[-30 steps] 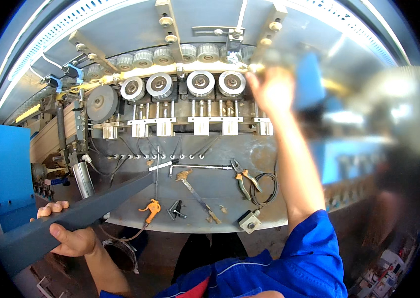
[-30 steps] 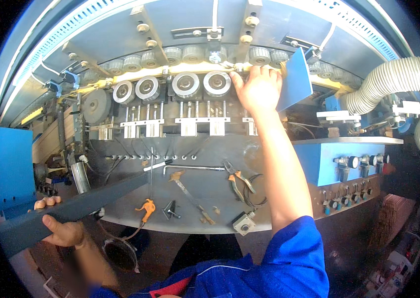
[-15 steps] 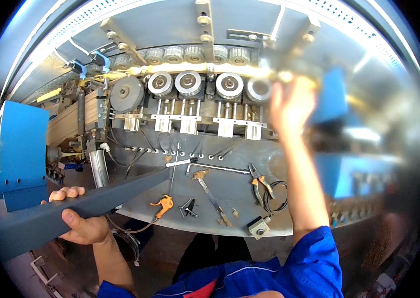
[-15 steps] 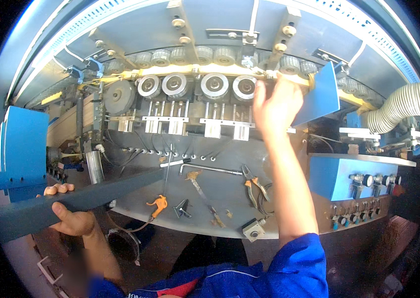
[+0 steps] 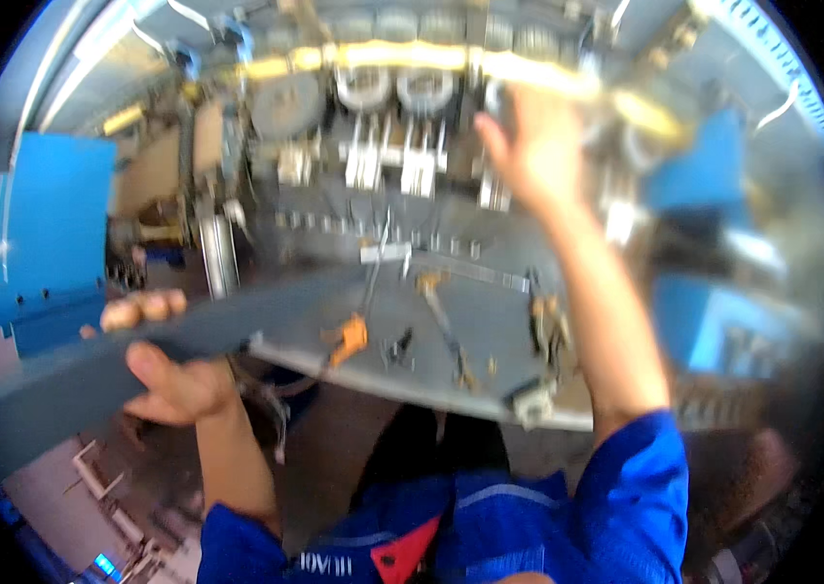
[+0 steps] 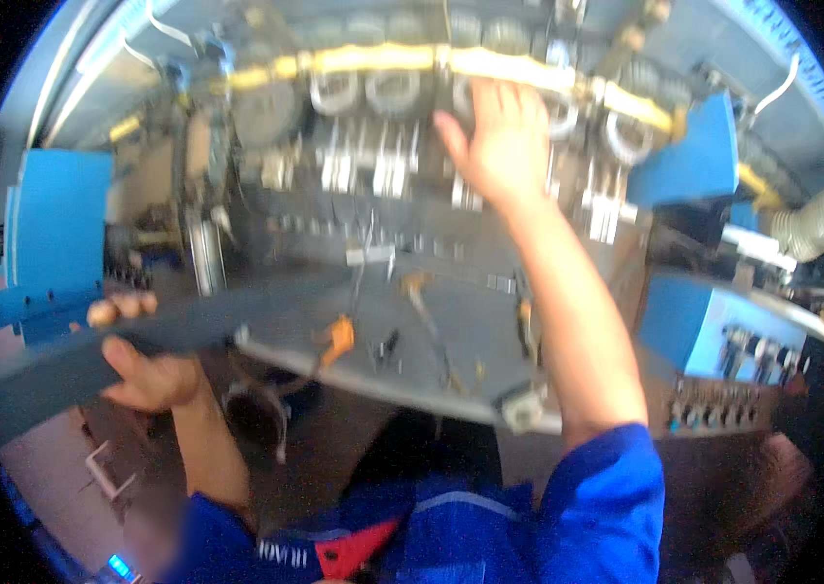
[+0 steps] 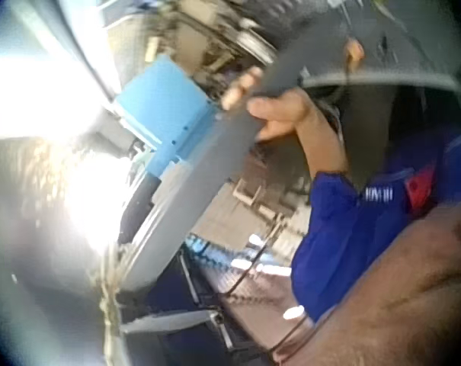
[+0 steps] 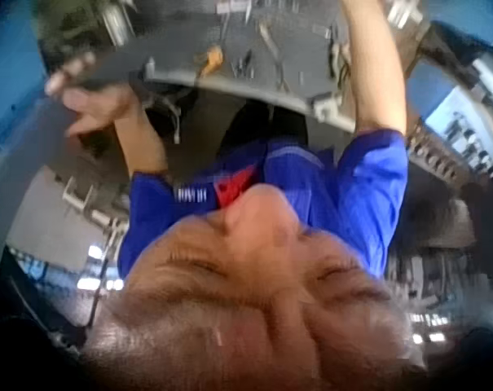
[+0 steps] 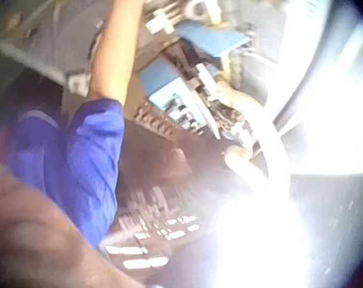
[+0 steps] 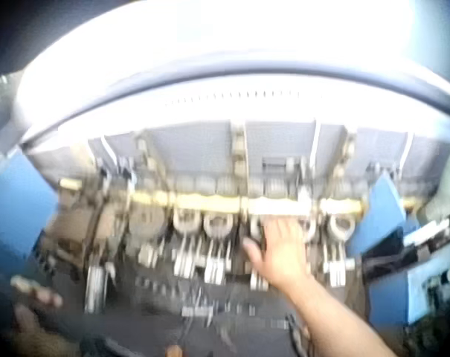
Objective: The person operates a woodworking machine by using an air nozzle to clear debris, aligning long wood planks onto a conveyor belt, and adjusting internal machine components by hand.
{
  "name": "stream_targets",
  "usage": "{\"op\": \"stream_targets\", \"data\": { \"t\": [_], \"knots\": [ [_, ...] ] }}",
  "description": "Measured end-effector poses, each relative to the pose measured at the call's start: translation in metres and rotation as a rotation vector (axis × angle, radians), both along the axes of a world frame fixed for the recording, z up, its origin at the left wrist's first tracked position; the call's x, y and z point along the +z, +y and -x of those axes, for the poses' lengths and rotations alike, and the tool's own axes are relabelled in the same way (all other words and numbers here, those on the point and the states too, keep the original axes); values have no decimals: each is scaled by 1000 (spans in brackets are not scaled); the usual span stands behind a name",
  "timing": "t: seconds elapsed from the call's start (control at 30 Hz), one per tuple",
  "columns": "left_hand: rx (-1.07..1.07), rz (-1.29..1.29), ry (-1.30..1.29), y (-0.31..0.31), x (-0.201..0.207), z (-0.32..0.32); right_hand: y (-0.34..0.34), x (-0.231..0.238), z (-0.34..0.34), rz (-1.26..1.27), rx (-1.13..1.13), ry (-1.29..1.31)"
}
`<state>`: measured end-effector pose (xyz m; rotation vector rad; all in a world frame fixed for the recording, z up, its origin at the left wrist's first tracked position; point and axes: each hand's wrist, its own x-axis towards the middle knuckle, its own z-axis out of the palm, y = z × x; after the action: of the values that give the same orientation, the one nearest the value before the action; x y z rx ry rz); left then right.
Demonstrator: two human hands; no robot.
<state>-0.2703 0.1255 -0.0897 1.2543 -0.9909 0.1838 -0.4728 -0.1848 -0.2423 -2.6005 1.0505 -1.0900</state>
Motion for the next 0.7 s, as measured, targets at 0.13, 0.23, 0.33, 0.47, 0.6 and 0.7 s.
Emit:
{"op": "stream_targets", "data": {
  "t": [0.13, 0.23, 0.33, 0.47, 0.6, 0.7],
  "knots": [
    [65, -15, -83, -1, -2, -4, 121, -52, 44, -468, 51, 249],
    [69, -24, -109, -2, -1, -4, 228, -98, 79, -925, 23, 674],
    [39, -33, -105, -3, 0, -3, 284, -135, 100, -931, -87, 697],
    [54, 3, -100, -3, -1, -3, 260, -153, 134, -548, -482, 477],
    [2, -7, -82, -5, -2, -1, 213, -141, 181, -649, -590, 623],
    [-2, 26, -48, -6, 1, 3, 204, -131, 187, -673, -482, 750]
  ]
}}
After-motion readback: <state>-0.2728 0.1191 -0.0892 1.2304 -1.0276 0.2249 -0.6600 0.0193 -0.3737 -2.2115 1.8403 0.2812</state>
